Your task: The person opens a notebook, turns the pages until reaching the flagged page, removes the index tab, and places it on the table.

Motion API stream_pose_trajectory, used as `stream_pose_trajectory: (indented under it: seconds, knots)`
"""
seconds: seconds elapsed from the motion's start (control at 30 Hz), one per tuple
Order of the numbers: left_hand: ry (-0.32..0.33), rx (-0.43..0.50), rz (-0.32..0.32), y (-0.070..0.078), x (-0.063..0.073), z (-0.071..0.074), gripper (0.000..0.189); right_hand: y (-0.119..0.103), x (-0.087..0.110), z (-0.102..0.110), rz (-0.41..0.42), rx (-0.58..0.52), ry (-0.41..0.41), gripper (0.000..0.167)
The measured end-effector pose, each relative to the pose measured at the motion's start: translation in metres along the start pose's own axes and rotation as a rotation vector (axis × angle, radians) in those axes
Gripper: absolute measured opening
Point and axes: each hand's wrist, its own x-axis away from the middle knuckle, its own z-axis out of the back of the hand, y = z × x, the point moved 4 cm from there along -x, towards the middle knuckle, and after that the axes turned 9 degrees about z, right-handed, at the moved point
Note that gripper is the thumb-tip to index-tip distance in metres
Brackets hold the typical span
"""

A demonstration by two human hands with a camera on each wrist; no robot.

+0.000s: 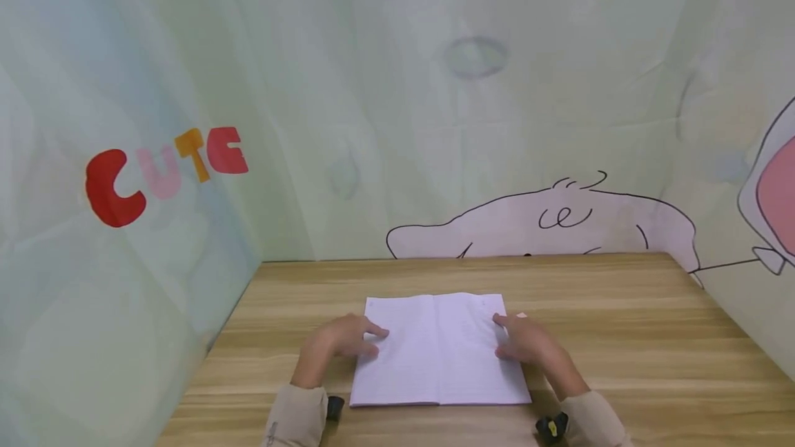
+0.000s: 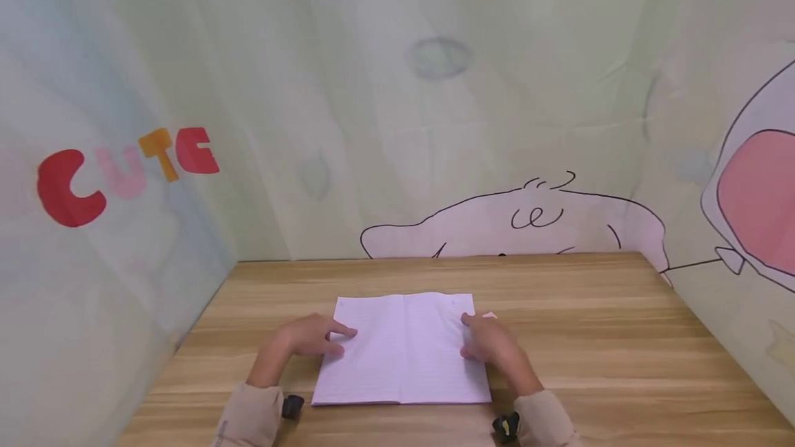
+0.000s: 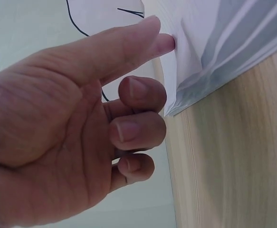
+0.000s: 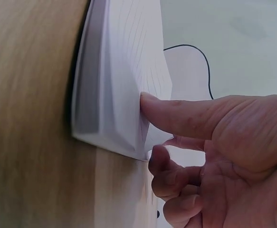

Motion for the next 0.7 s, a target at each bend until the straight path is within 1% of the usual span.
stream_pose_trajectory:
  seconds: [0.23,0.37,0.57,0.7]
  knots:
    - [-0.011,0.014,-0.005,-0.0024,0.0001,-0.0001,0.039,-0.0067,-0.0007,0.0014,0.071,0.065,0.021,0.055]
    - [-0.006,0.022,-0.007,-0.0017,0.0019,0.0028,0.039,-0.0075,-0.0009,0.0027,0.097,0.062,0.043,0.054]
    - [-0.018,-0.011,-0.008,-0.0022,0.0018,0.0026,0.037,-0.0019,-0.0005,0.0006,0.051,0.000,0.028,0.060]
    - [-0.024,-0.030,-0.007,-0.0019,0.0018,0.0019,0.037,0.0007,0.0003,0.0003,0.052,-0.116,0.050,0.067]
